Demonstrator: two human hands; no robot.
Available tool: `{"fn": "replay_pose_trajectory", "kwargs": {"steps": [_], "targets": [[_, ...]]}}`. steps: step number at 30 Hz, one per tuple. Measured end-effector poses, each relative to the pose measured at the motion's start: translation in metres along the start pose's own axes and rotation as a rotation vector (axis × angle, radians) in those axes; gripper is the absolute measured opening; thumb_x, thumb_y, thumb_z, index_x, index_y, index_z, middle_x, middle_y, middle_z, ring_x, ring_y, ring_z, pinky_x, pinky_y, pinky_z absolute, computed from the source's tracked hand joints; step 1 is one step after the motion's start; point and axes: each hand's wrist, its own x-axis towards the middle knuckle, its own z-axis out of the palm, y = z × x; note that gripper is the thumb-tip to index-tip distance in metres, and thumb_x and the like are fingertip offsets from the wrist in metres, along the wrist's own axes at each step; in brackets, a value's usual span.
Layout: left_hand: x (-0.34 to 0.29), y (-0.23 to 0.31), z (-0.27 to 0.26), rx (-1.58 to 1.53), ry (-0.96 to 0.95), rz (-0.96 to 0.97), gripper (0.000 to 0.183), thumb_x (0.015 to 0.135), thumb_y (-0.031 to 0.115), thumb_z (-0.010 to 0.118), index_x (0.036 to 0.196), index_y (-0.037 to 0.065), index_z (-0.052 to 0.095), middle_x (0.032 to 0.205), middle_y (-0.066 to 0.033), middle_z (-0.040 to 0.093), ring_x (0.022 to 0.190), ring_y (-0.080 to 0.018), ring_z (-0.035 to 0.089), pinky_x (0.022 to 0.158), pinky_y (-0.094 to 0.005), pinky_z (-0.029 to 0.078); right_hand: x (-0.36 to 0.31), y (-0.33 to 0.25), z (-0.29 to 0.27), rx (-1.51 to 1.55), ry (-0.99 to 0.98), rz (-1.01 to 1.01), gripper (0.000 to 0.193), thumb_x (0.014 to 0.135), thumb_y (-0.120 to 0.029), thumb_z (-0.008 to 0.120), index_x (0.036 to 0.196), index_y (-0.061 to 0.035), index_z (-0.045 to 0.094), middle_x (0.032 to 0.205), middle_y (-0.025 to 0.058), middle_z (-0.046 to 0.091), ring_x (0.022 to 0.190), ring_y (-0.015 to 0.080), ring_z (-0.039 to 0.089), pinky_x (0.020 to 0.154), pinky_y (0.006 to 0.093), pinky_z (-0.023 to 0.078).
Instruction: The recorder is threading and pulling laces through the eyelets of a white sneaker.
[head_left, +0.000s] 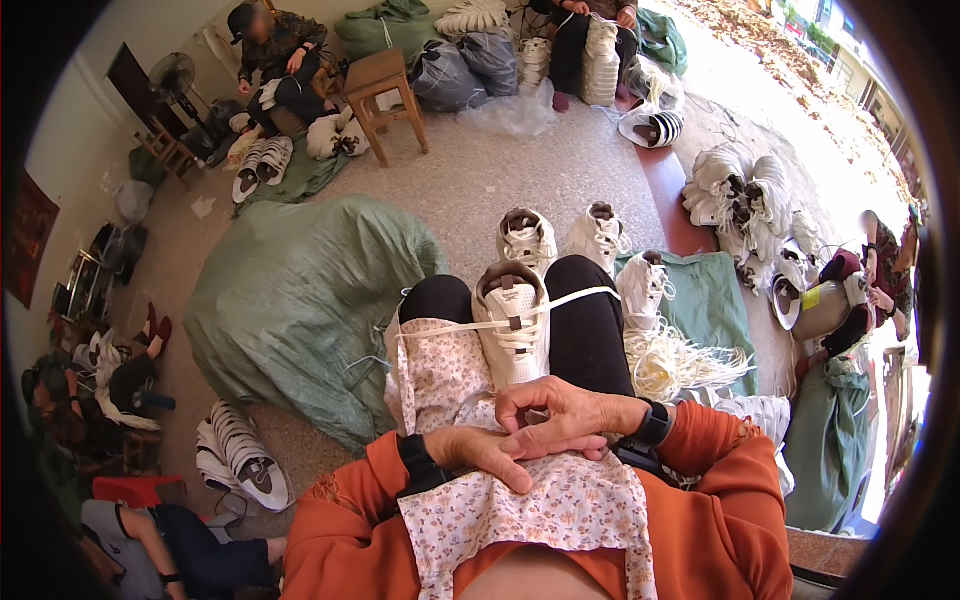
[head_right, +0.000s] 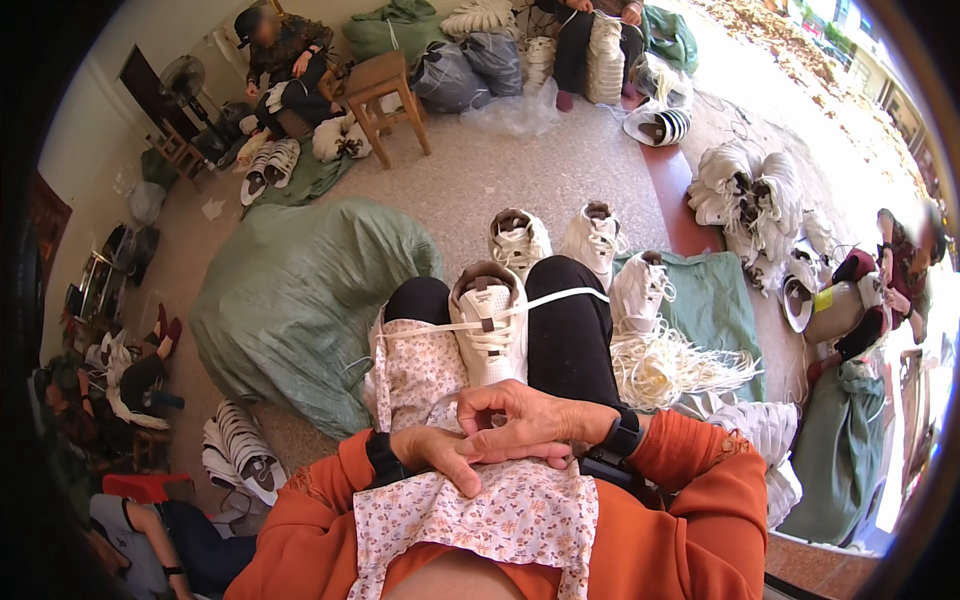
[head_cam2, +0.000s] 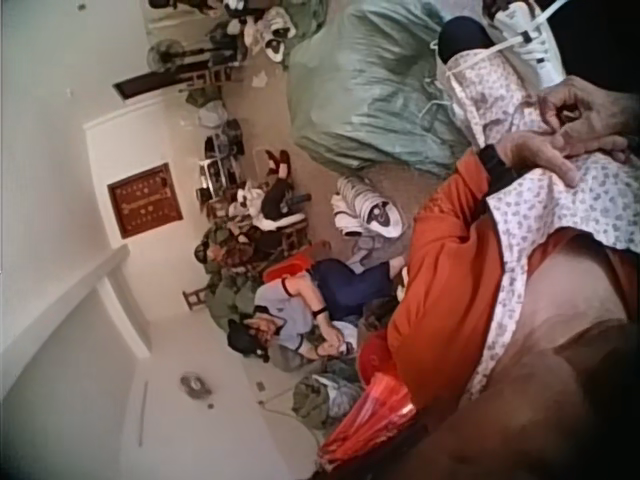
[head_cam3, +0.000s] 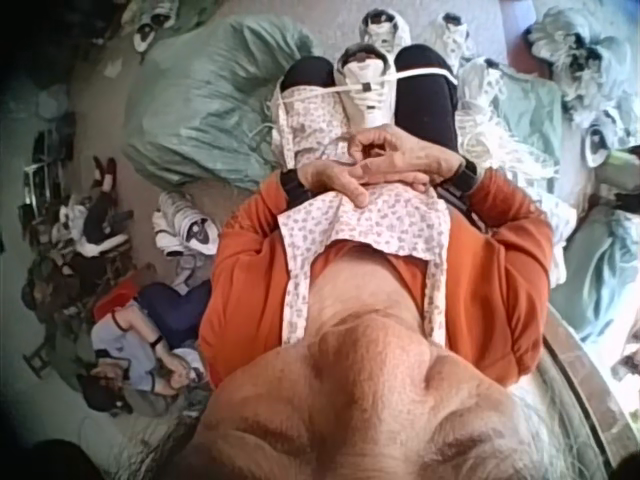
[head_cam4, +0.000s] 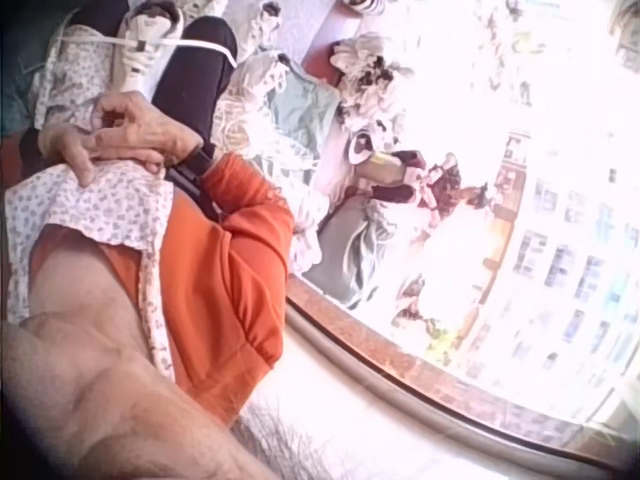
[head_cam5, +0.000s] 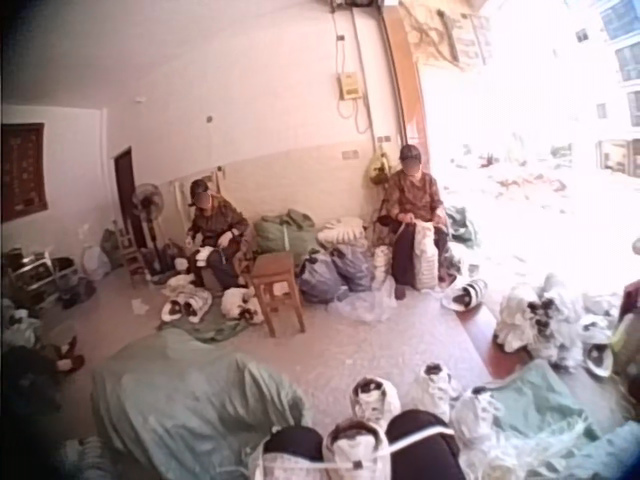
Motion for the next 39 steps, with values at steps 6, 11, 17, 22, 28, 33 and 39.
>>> {"fn": "replay_pose_trajectory", "kwargs": {"steps": [6,11,17,22,28,33,39], "targets": [[0.004,-0.011,-0.014,0.06,-0.058,0.005,0.104,0.076,0.037,0.073,0.154,0.003,0.015,0.16,-0.013,0.016,0.149,-0.0212,0.011,0.118,-0.0337,0.002,0.004,0.004,0.011,0.115,0.108,-0.035,0.026,0.088,-0.028,0.07,0.096,-0.0058,0.059,0.091,-0.0011,0.058,0.083,0.009,0.054,0.073,0.0262,0.045],[0.004,-0.01,-0.009,0.023,-0.026,-0.019,0.102,0.077,0.036,0.073,0.154,0.003,0.015,0.159,-0.0137,0.017,0.149,-0.0219,0.011,0.119,-0.0338,0.002,0.0,0.006,0.006,-0.166,0.055,-0.031,0.044,0.086,-0.044,0.068,0.104,-0.0053,0.057,0.087,0.0039,0.061,0.08,0.0134,0.056,0.072,0.03,0.047],[0.003,-0.012,-0.01,0.02,-0.005,-0.038,0.101,0.077,0.035,0.072,0.153,0.002,0.016,0.159,-0.0145,0.018,0.148,-0.0225,0.012,0.119,-0.0345,0.003,0.002,0.008,0.019,0.126,0.2,-0.074,0.032,0.086,-0.033,0.072,0.092,-0.0055,0.058,0.082,0.0024,0.06,0.078,0.011,0.055,0.069,0.0275,0.047],[0.005,-0.009,-0.007,0.058,0.022,-0.05,0.103,0.075,0.037,0.073,0.153,0.0,0.017,0.159,-0.0148,0.018,0.148,-0.0229,0.012,0.119,-0.0344,0.004,0.0,0.017,0.009,-0.228,0.133,-0.151,0.033,0.085,-0.033,0.074,0.096,-0.0058,0.058,0.083,0.0023,0.061,0.077,0.0106,0.056,0.068,0.0281,0.048],[0.006,-0.007,-0.008,0.026,0.007,-0.078,0.104,0.076,0.039,0.073,0.153,0.0,0.016,0.158,-0.0137,0.019,0.148,-0.0223,0.013,0.119,-0.0339,0.006,0.002,0.016,0.013,-0.024,0.164,-0.117,0.036,0.085,-0.034,0.073,0.104,-0.0063,0.059,0.086,0.0034,0.061,0.078,0.0119,0.056,0.068,0.0292,0.048],[0.006,-0.006,-0.001,-0.06,0.042,-0.049,0.1,0.078,0.039,0.072,0.152,0.0,0.019,0.156,-0.0145,0.023,0.148,-0.0226,0.013,0.119,-0.0347,0.005,-0.004,0.005,0.006,-0.129,0.116,-0.113,0.032,0.087,-0.032,0.073,0.101,-0.0055,0.061,0.082,0.0014,0.059,0.076,0.01,0.055,0.065,0.0275,0.047],[-0.024,-0.01,-0.032,0.008,0.211,0.087,0.084,0.086,0.044,0.067,0.147,0.0,0.03,0.135,-0.0159,0.05,0.131,-0.0251,0.045,0.113,-0.0375,0.03,-0.028,0.024,-0.023,0.308,0.38,0.138,0.019,0.092,-0.023,0.068,0.091,-0.0044,0.065,0.072,-0.0025,0.057,0.059,0.0025,0.053,0.05,0.0178,0.042]]}}
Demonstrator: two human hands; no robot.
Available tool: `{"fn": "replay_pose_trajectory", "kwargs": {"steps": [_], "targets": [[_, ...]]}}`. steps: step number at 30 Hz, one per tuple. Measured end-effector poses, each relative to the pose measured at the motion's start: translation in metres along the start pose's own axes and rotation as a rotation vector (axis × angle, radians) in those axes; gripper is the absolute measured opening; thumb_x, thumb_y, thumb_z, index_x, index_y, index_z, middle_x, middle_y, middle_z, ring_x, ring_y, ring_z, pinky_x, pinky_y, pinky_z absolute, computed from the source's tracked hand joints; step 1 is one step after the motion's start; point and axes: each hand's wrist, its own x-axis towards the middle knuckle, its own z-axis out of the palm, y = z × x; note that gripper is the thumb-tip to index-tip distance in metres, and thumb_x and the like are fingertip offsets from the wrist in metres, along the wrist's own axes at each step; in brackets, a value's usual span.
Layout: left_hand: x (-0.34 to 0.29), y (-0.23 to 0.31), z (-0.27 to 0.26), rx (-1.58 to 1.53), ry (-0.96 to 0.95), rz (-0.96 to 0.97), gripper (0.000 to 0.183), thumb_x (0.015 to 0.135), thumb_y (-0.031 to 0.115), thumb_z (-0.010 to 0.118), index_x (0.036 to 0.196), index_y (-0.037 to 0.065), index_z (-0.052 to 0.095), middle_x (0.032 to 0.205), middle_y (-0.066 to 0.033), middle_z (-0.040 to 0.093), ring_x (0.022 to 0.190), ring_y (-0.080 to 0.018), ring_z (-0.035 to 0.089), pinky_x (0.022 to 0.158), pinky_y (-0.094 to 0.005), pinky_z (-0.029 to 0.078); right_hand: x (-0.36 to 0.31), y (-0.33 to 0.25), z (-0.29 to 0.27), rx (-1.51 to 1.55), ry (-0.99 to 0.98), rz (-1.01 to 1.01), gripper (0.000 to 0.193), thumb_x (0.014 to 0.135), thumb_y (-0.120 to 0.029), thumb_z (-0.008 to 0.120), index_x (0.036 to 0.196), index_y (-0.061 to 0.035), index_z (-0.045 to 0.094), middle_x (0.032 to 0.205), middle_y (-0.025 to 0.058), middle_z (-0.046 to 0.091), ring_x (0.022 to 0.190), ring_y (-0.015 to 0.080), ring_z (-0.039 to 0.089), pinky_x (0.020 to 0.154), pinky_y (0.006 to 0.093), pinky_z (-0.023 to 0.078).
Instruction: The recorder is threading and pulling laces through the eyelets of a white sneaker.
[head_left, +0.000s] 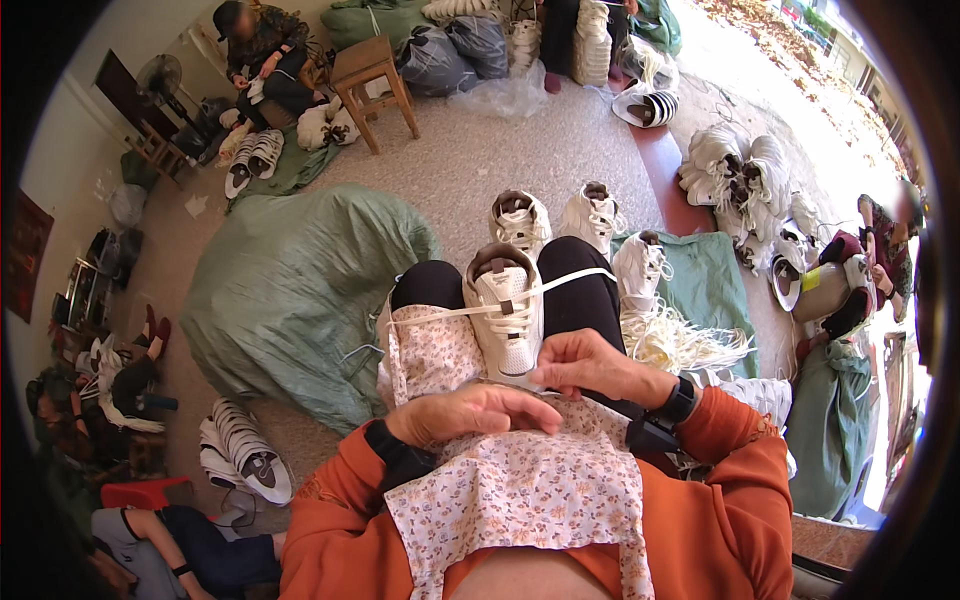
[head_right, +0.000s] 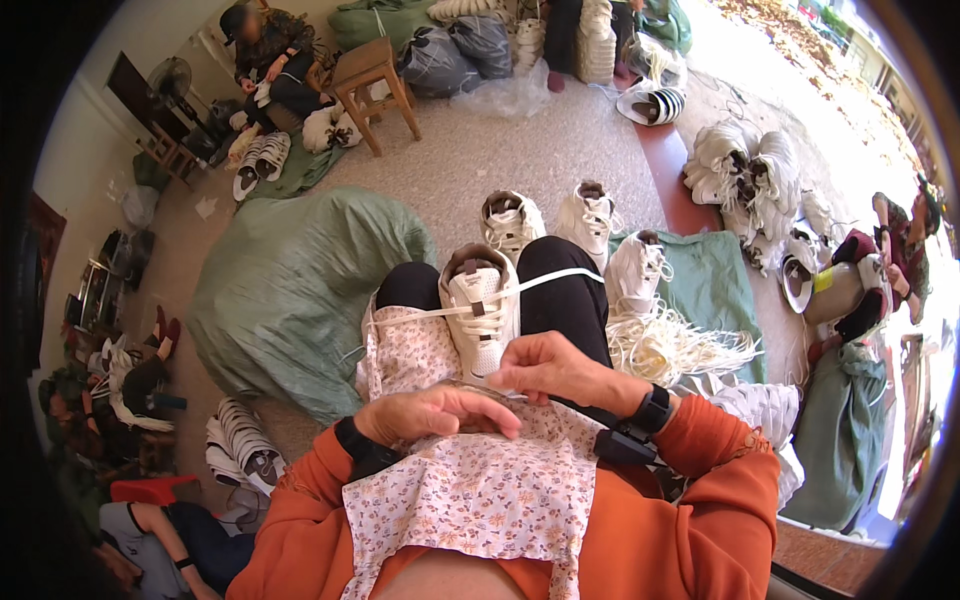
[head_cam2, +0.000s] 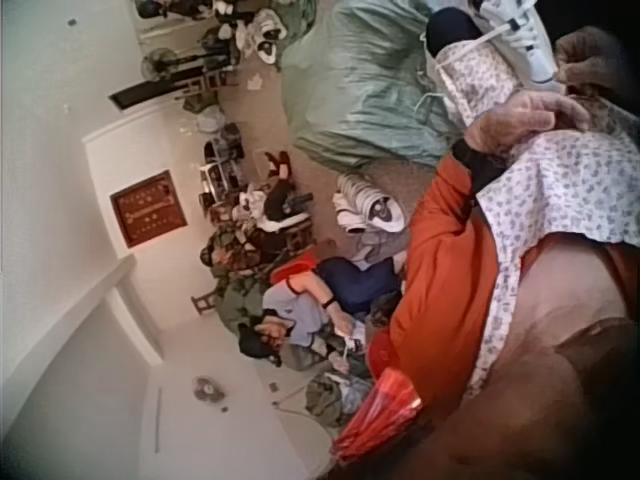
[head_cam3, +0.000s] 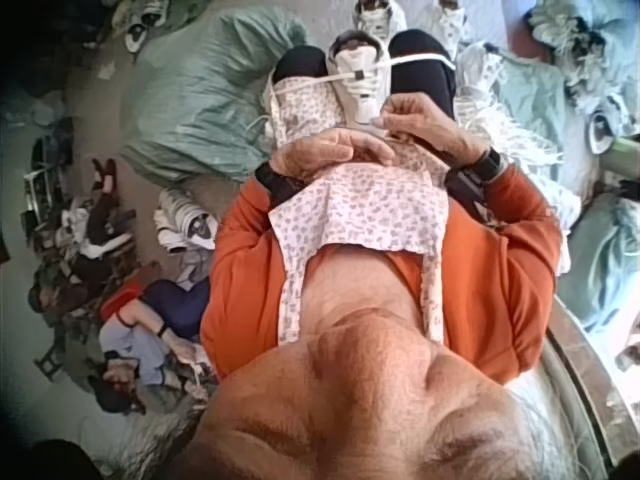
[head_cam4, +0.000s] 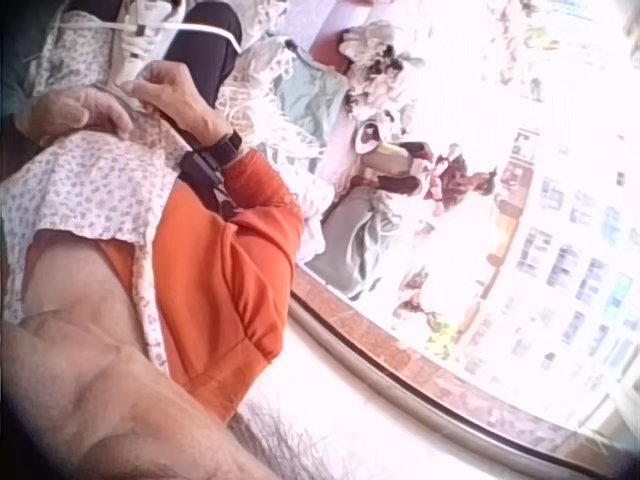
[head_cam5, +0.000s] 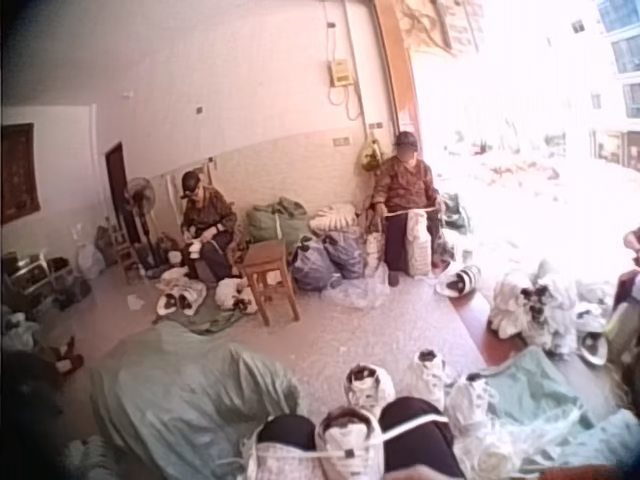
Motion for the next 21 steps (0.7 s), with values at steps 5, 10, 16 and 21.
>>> {"fn": "replay_pose_trajectory", "kwargs": {"steps": [5,10,16,21], "targets": [[-0.025,0.002,-0.04,-0.308,0.468,0.206,0.066,0.091,0.043,0.064,0.137,0.003,0.039,0.113,-0.0116,0.059,0.103,-0.023,0.06,0.09,-0.0352,0.049,0.009,0.005,-0.027,0.417,0.241,0.049,0.03,0.095,-0.015,0.063,0.119,0.0004,0.054,0.086,0.0025,0.062,0.067,0.01,0.061,0.06,0.0249,0.053],[-0.018,0.0,-0.061,-0.604,0.611,0.549,0.049,0.098,0.033,0.057,0.134,0.004,0.041,0.1,-0.0083,0.057,0.085,-0.0193,0.056,0.072,-0.0301,0.048,0.054,0.025,-0.036,0.797,0.249,-0.197,0.029,0.094,-0.011,0.061,0.122,-0.0053,0.053,0.095,0.0012,0.063,0.075,0.0127,0.062,0.067,0.0281,0.053],[-0.109,0.011,-0.09,-0.613,0.565,0.991,0.02,0.103,0.014,0.044,0.111,-0.001,0.055,0.081,-0.0033,0.046,0.071,-0.0125,0.045,0.06,-0.0256,0.042,0.021,0.025,-0.086,1.07,0.323,-0.505,0.016,0.097,-0.024,0.055,0.096,-0.008,0.059,0.07,-0.001,0.051,0.06,0.0114,0.045,0.055,0.0268,0.038],[-0.216,-0.029,-0.107,-0.604,0.826,1.207,0.022,0.103,0.015,0.045,0.115,0.0,0.056,0.08,-0.0032,0.047,0.071,-0.0139,0.047,0.062,-0.0271,0.043,-0.051,0.063,-0.169,1.167,0.614,-0.661,0.012,0.098,-0.018,0.055,0.104,-0.0074,0.057,0.075,-0.0026,0.049,0.062,0.0101,0.043,0.056,0.0241,0.039]]}}
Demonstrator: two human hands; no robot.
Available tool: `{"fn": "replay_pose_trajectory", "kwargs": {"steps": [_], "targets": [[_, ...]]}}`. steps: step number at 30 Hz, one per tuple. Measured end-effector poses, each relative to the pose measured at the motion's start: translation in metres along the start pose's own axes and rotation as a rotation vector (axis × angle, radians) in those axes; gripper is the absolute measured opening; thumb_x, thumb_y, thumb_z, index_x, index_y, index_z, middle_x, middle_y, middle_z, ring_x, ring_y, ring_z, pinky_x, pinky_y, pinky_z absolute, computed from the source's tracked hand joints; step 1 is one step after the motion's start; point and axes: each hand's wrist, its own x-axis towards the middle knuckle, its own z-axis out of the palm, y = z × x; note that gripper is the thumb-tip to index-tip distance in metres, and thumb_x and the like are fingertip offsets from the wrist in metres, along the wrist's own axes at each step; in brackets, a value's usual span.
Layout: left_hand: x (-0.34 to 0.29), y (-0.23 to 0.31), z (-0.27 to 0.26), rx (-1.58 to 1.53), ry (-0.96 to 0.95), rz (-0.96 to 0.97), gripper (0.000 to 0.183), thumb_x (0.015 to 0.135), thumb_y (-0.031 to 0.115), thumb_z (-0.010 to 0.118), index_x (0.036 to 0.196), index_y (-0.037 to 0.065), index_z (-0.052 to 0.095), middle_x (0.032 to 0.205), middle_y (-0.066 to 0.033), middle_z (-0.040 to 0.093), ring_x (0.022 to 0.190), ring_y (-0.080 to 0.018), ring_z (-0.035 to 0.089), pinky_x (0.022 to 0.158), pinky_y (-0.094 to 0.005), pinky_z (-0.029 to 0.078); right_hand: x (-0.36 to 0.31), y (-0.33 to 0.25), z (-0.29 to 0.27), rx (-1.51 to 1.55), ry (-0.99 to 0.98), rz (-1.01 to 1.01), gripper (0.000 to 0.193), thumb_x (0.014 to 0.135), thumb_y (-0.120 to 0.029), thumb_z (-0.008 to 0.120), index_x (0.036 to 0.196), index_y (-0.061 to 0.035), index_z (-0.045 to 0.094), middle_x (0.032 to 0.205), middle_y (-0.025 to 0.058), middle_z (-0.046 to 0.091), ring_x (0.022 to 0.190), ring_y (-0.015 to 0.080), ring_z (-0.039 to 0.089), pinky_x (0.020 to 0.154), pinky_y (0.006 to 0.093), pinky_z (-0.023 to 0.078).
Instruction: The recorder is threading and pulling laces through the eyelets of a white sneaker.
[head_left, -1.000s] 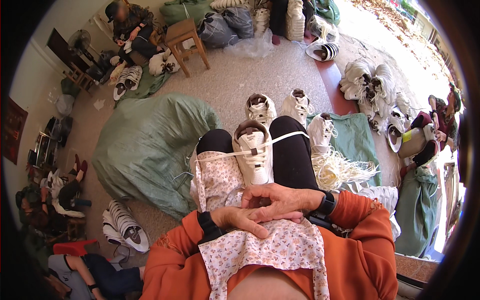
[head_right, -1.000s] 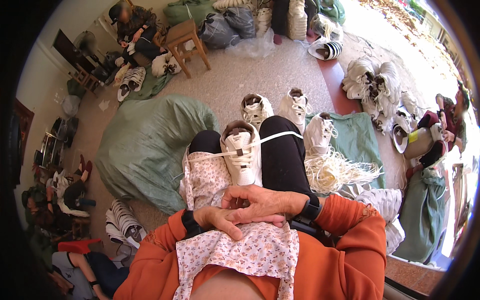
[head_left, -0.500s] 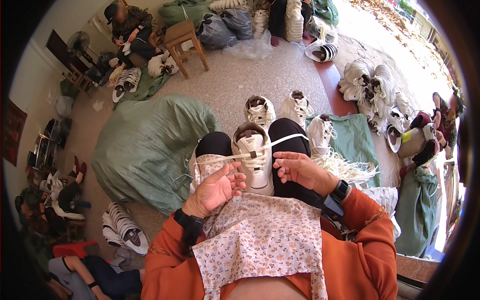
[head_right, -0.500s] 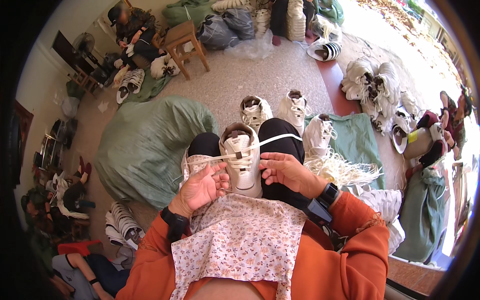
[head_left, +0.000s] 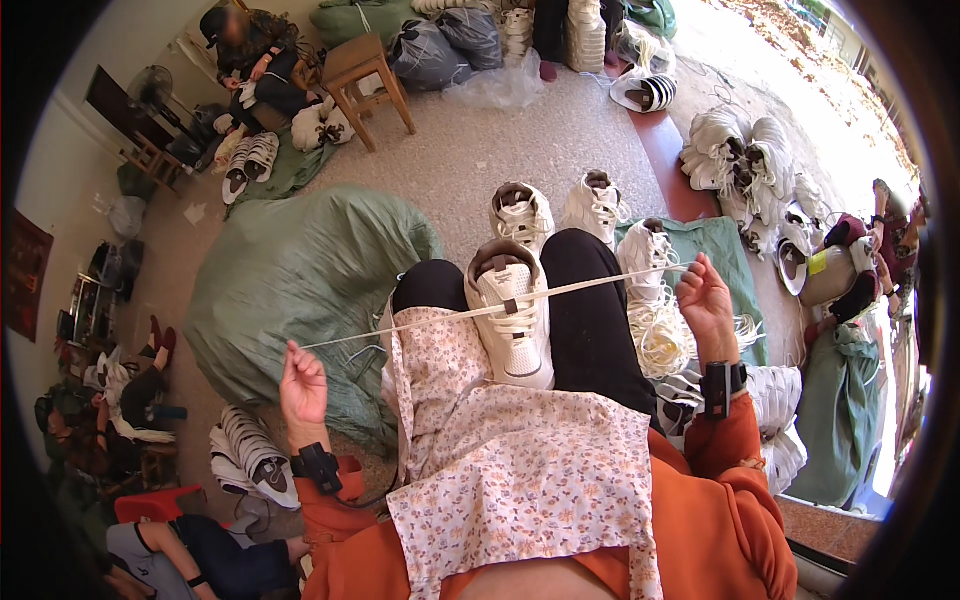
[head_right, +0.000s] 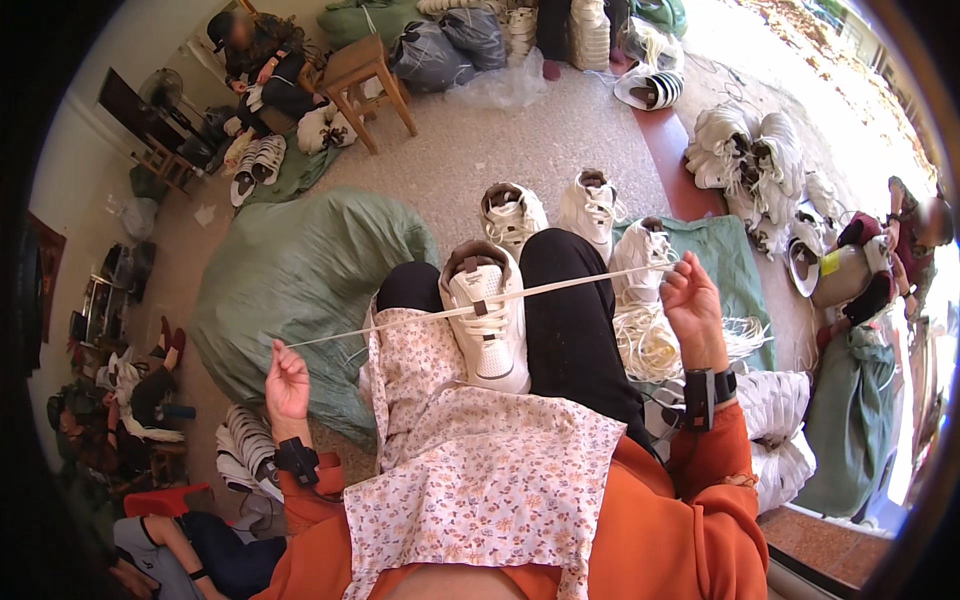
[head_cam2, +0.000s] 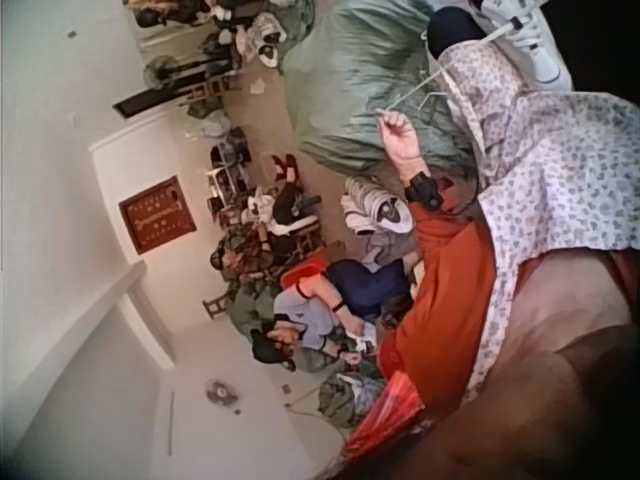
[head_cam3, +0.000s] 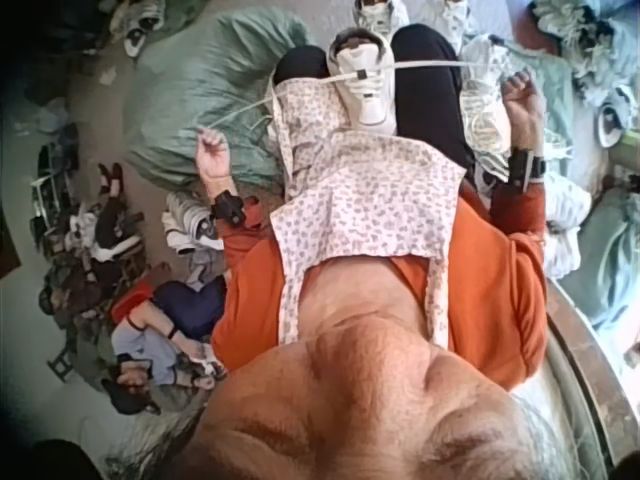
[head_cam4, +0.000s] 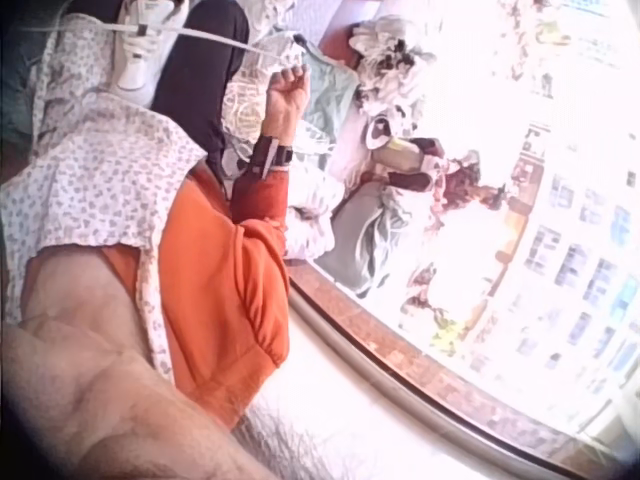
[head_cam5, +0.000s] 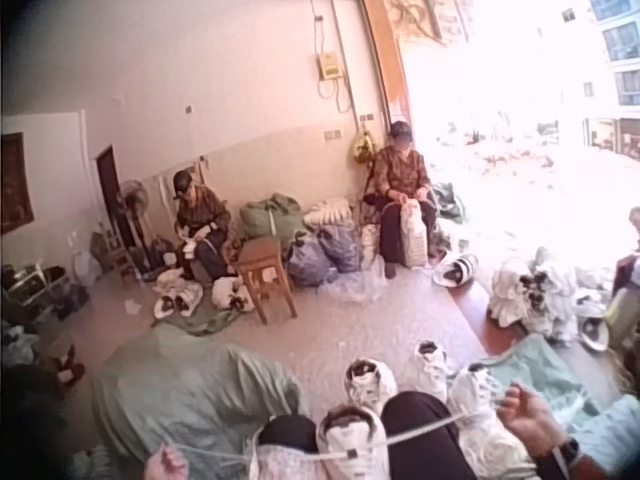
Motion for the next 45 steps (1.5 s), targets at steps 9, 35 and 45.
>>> {"fn": "replay_pose_trajectory", "kwargs": {"steps": [9,35,45], "targets": [[-0.028,0.018,-0.025,0.407,0.076,0.105,0.031,0.103,0.022,0.048,0.127,0.003,0.053,0.082,-0.0023,0.049,0.072,-0.012,0.047,0.061,-0.0276,0.043,-0.033,-0.057,-0.112,-0.331,0.486,-0.175,0.021,0.096,-0.027,0.061,0.111,-0.0123,0.063,0.073,-0.0034,0.057,0.063,0.0101,0.055,0.056,0.0258,0.049],[0.089,-0.243,0.149,1.694,-0.829,-0.182,0.014,0.075,0.008,0.077,0.088,0.003,0.071,0.081,0.0022,0.058,0.071,-0.0066,0.053,0.064,-0.0228,0.045,-0.003,0.126,0.087,-2.014,-0.911,-0.664,0.008,0.085,-0.016,0.063,0.084,-0.012,0.069,0.084,0.0012,0.06,0.086,0.0204,0.055,0.077,0.0359,0.038],[0.088,-0.249,0.147,1.673,-0.828,-0.193,0.014,0.074,0.006,0.076,0.086,0.003,0.07,0.078,0.0026,0.057,0.068,-0.0056,0.052,0.061,-0.0217,0.044,0.021,0.123,0.086,-1.811,-0.915,-0.249,0.01,0.087,-0.019,0.06,0.084,-0.0128,0.068,0.084,0.0007,0.06,0.086,0.0205,0.056,0.079,0.0371,0.035]]}}
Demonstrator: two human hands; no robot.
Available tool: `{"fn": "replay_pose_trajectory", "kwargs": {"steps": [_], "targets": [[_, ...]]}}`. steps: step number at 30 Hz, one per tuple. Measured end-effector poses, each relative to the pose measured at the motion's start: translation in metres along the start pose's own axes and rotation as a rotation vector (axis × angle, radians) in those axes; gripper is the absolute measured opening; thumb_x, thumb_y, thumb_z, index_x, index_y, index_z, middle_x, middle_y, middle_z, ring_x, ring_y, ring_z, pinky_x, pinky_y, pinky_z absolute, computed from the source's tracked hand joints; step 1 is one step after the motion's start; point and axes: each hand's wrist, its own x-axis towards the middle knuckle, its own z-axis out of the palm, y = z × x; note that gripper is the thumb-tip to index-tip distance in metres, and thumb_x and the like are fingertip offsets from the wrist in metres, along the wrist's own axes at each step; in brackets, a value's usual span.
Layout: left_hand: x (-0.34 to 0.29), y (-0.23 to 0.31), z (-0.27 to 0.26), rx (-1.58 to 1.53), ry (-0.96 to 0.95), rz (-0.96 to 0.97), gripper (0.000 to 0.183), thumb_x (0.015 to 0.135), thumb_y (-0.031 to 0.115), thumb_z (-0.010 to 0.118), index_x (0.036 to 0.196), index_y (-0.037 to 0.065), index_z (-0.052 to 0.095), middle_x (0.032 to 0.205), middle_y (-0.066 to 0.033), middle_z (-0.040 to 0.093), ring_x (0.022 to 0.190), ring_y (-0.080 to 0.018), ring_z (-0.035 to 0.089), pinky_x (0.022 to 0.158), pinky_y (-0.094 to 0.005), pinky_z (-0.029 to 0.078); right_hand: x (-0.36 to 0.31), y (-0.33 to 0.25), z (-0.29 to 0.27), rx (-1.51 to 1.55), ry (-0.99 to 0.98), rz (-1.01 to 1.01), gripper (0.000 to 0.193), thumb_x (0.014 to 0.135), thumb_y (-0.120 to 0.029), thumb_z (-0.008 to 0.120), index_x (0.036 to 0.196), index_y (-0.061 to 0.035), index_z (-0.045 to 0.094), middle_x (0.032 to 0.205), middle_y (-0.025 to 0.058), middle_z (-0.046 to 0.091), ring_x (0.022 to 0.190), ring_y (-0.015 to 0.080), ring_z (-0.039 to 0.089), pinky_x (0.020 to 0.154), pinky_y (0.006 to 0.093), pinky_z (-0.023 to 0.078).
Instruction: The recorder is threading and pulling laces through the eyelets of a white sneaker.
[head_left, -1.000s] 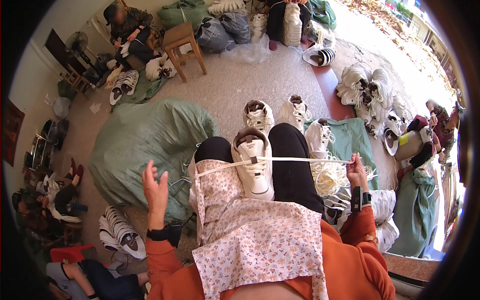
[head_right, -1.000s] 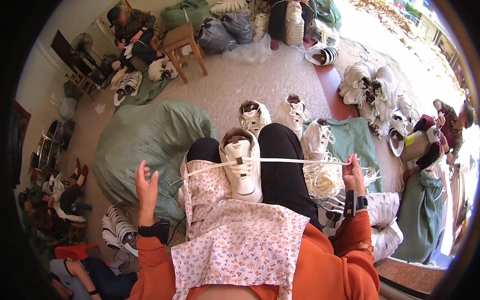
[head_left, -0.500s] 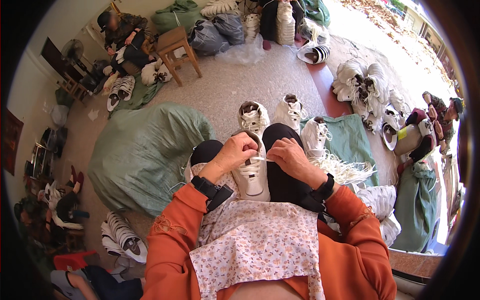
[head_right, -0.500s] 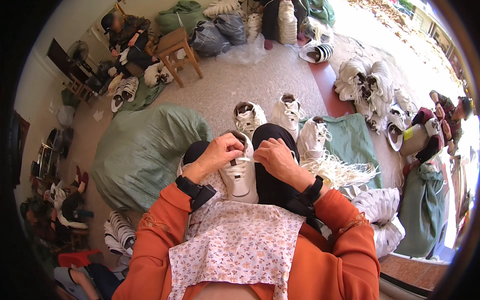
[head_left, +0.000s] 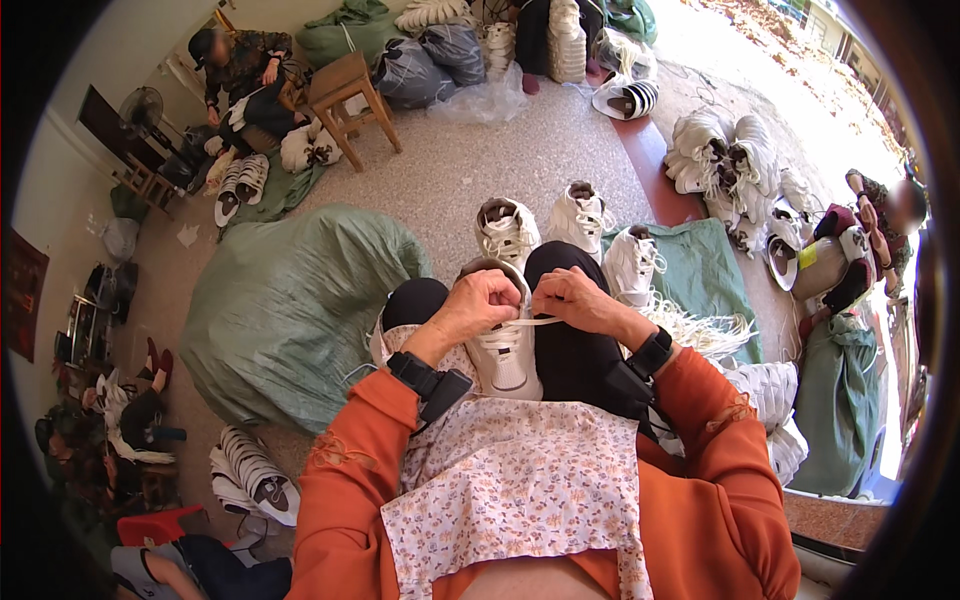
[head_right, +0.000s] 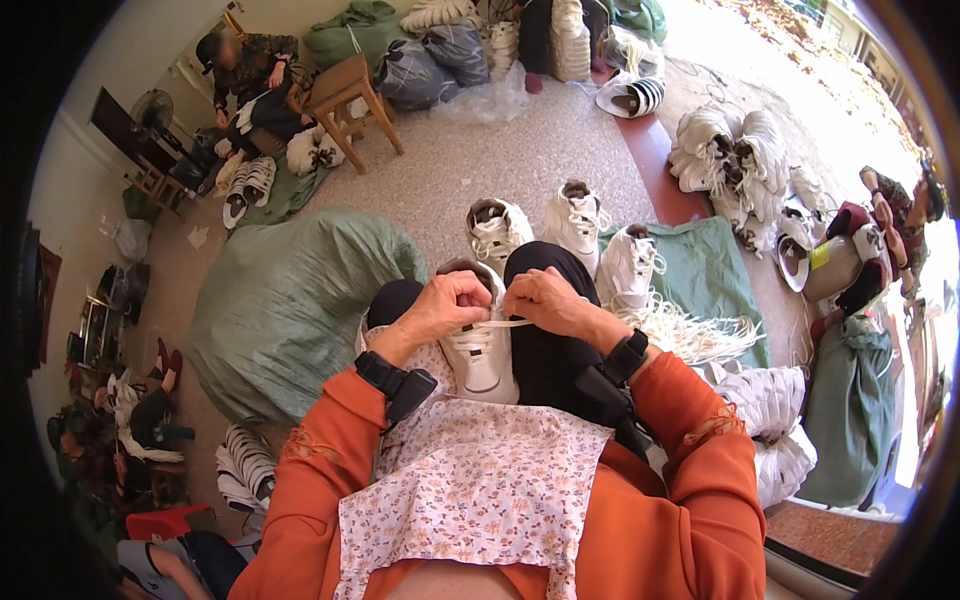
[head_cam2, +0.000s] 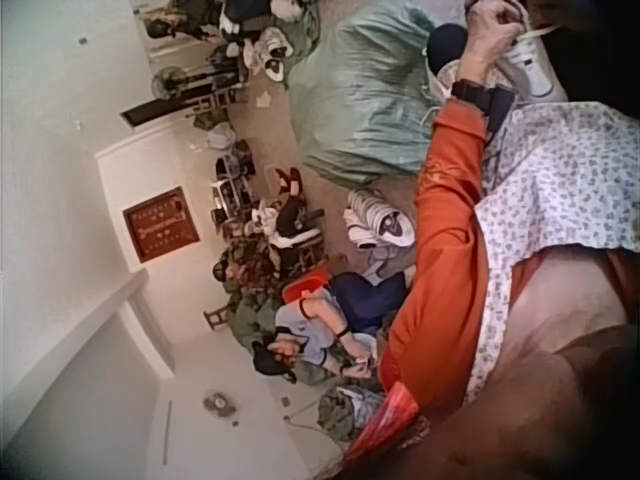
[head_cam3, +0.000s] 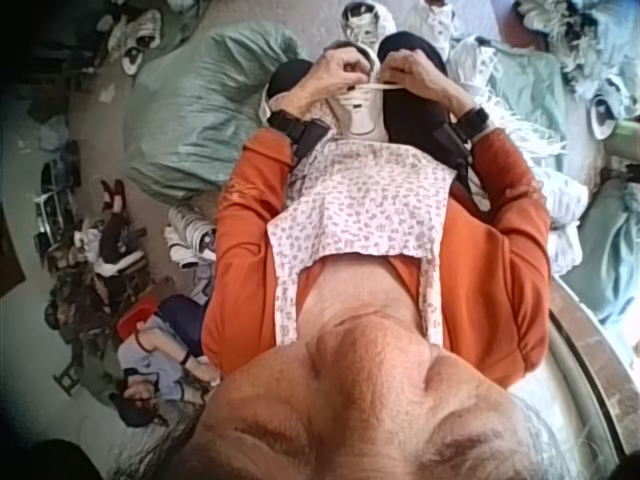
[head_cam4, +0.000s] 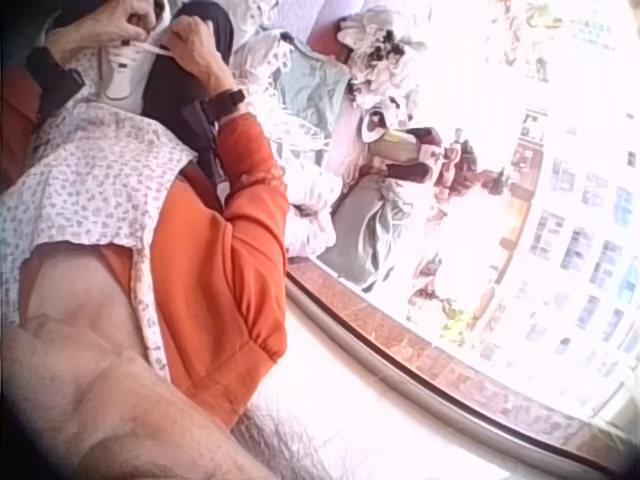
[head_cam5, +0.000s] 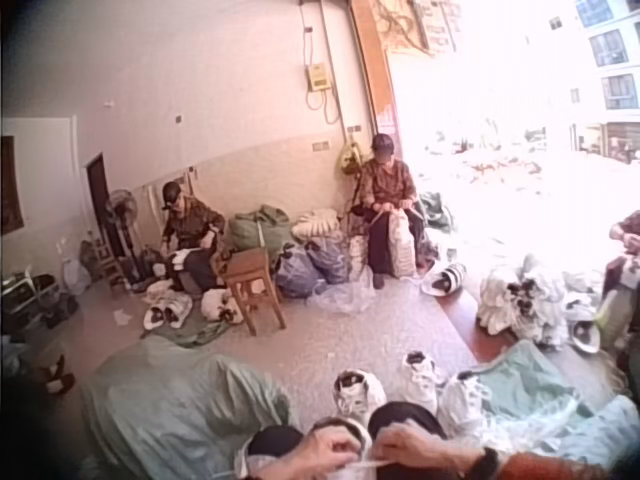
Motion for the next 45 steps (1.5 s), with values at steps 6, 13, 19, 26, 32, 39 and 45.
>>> {"fn": "replay_pose_trajectory", "kwargs": {"steps": [6,13,19,26,32,39,45], "targets": [[-0.003,0.0,0.0,0.029,0.002,-0.013,0.013,0.074,0.006,0.075,0.084,0.002,0.069,0.078,0.002,0.056,0.068,-0.0058,0.052,0.06,-0.0222,0.043,-0.004,-0.008,0.011,-0.322,-0.002,-0.114,0.012,0.089,-0.02,0.059,0.082,-0.0134,0.067,0.085,0.0005,0.06,0.089,0.02,0.057,0.081,0.0369,0.034],[0.001,0.003,-0.002,0.076,-0.003,0.006,0.011,0.073,0.006,0.075,0.082,0.002,0.069,0.077,0.0017,0.055,0.067,-0.0068,0.051,0.06,-0.0238,0.043,0.005,-0.011,0.002,-0.113,0.098,-0.036,0.009,0.083,-0.015,0.067,0.09,-0.0092,0.065,0.086,0.0063,0.059,0.086,0.0255,0.059,0.074,0.0384,0.042],[0.004,0.002,0.005,0.177,0.033,0.194,0.011,0.072,0.007,0.074,0.079,0.002,0.068,0.076,-0.0038,0.056,0.069,-0.0139,0.056,0.062,-0.0286,0.045,0.009,-0.025,-0.023,0.001,-0.033,-0.061,0.029,0.078,-0.01,0.073,0.104,-0.0086,0.063,0.095,0.0118,0.057,0.083,0.03,0.063,0.067,0.0391,0.051],[-0.007,0.0,0.003,0.312,0.109,0.193,0.01,0.065,0.006,0.074,0.073,0.006,0.067,0.073,-0.006,0.057,0.066,-0.0214,0.059,0.06,-0.0343,0.048,0.027,-0.014,-0.02,0.065,-0.196,-0.198,0.026,0.075,-0.009,0.073,0.097,-0.0057,0.059,0.099,0.0101,0.052,0.089,0.0263,0.061,0.074,0.0395,0.049],[0.0,0.016,0.007,0.222,0.099,0.213,0.008,0.07,0.0,0.071,0.075,0.002,0.065,0.074,-0.0066,0.055,0.061,-0.0204,0.056,0.057,-0.0309,0.045,0.03,0.004,-0.016,0.038,-0.03,-0.257,0.028,0.068,-0.013,0.08,0.086,-0.0039,0.06,0.084,0.0082,0.055,0.077,0.0248,0.059,0.065,0.0366,0.047],[0.001,0.022,0.002,0.561,0.208,0.456,0.009,0.069,0.002,0.069,0.071,0.003,0.06,0.075,-0.0088,0.055,0.067,-0.0265,0.057,0.064,-0.0373,0.044,0.034,0.006,-0.016,0.119,-0.063,-0.211,0.026,0.072,-0.012,0.077,0.091,-0.0038,0.062,0.087,0.0088,0.056,0.079,0.0248,0.06,0.069,0.0362,0.048],[-0.009,0.018,-0.014,0.532,0.191,0.337,0.01,0.07,0.002,0.069,0.072,0.003,0.06,0.076,-0.0098,0.056,0.074,-0.0309,0.058,0.068,-0.0405,0.045,0.043,0.005,-0.005,0.152,-0.084,-0.191,0.026,0.075,-0.011,0.075,0.096,-0.0043,0.062,0.089,0.0088,0.055,0.081,0.0238,0.059,0.072,0.0357,0.048]]}}
